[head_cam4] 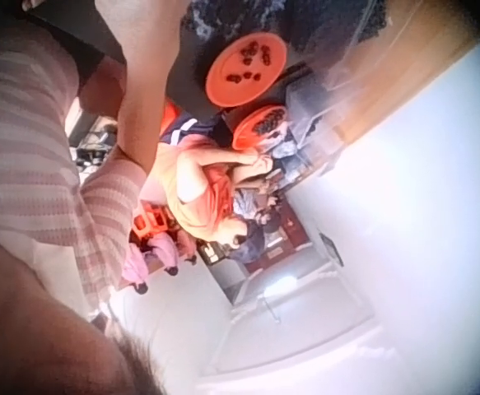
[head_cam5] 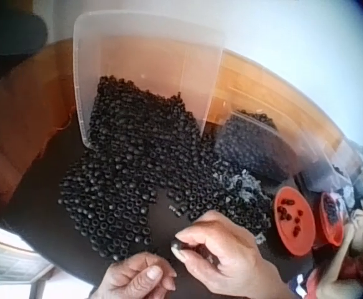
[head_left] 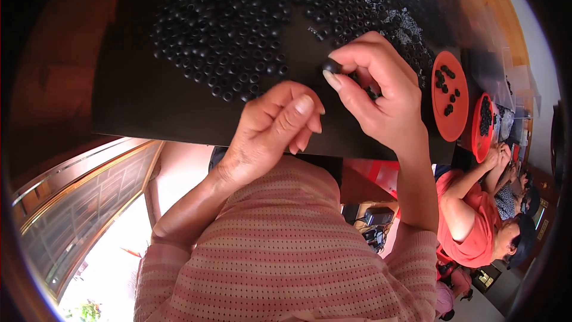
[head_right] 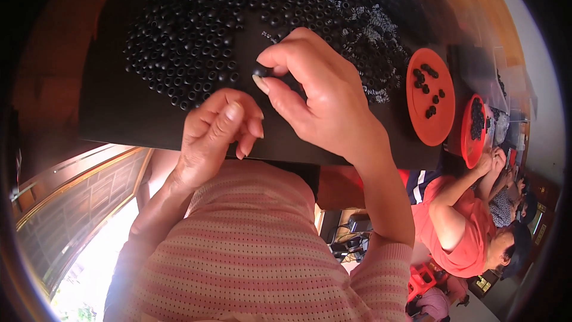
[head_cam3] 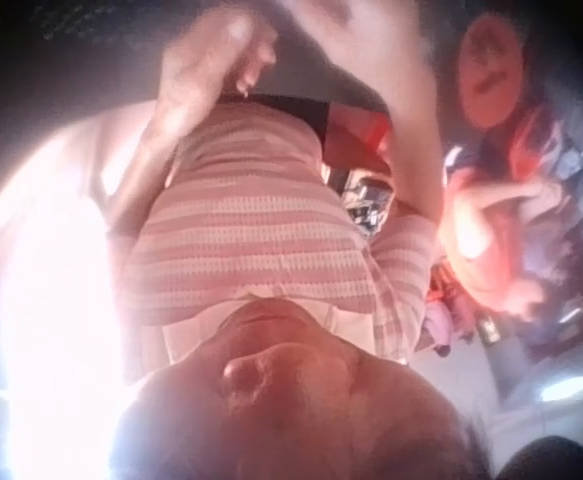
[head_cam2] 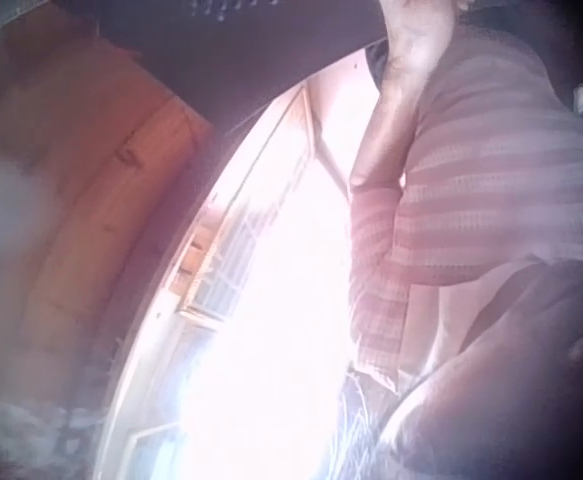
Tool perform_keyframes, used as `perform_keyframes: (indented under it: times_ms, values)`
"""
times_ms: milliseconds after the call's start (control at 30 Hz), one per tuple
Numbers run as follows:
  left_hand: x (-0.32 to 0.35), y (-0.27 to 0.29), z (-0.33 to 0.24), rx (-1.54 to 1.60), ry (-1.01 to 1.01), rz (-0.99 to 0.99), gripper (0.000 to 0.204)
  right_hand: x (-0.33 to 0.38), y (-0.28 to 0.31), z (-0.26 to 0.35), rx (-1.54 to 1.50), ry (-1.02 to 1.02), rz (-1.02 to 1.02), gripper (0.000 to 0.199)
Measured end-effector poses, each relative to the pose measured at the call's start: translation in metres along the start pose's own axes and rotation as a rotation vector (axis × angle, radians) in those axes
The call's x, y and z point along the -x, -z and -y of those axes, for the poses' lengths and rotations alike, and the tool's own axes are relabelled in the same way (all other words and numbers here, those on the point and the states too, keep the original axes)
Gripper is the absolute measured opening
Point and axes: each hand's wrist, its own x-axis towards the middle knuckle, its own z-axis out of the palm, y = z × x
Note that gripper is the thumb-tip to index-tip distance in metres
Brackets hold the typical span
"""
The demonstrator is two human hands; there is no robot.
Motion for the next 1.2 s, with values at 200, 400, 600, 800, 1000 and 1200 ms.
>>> perform_keyframes:
  times_ms: [200, 400, 600, 800, 1000, 1200]
  values:
    - [-0.008, -0.005, -0.005, 0.065, -0.013, -0.027, 0.04, 0.012, -0.011, 0.002, 0.059, 0.158, -0.143, 0.027]
    - [-0.006, -0.004, -0.004, 0.008, -0.112, -0.016, 0.035, 0.017, -0.024, 0.009, 0.107, 0.246, -0.171, 0.031]
    - [-0.006, -0.002, -0.006, 0.131, -0.185, -0.014, 0.026, 0.023, -0.012, 0.011, -0.066, 0.146, -0.163, 0.038]
    - [-0.006, 0.005, -0.004, 0.171, -0.147, 0.104, 0.027, 0.022, -0.014, 0.022, -0.186, 0.104, -0.077, 0.041]
    - [-0.004, 0.004, -0.004, 0.234, -0.044, 0.124, 0.029, 0.028, -0.02, 0.015, -0.203, 0.091, -0.073, 0.025]
    - [0.002, 0.005, -0.004, 0.269, 0.027, 0.012, 0.032, 0.031, -0.025, 0.01, -0.18, 0.069, -0.082, 0.023]
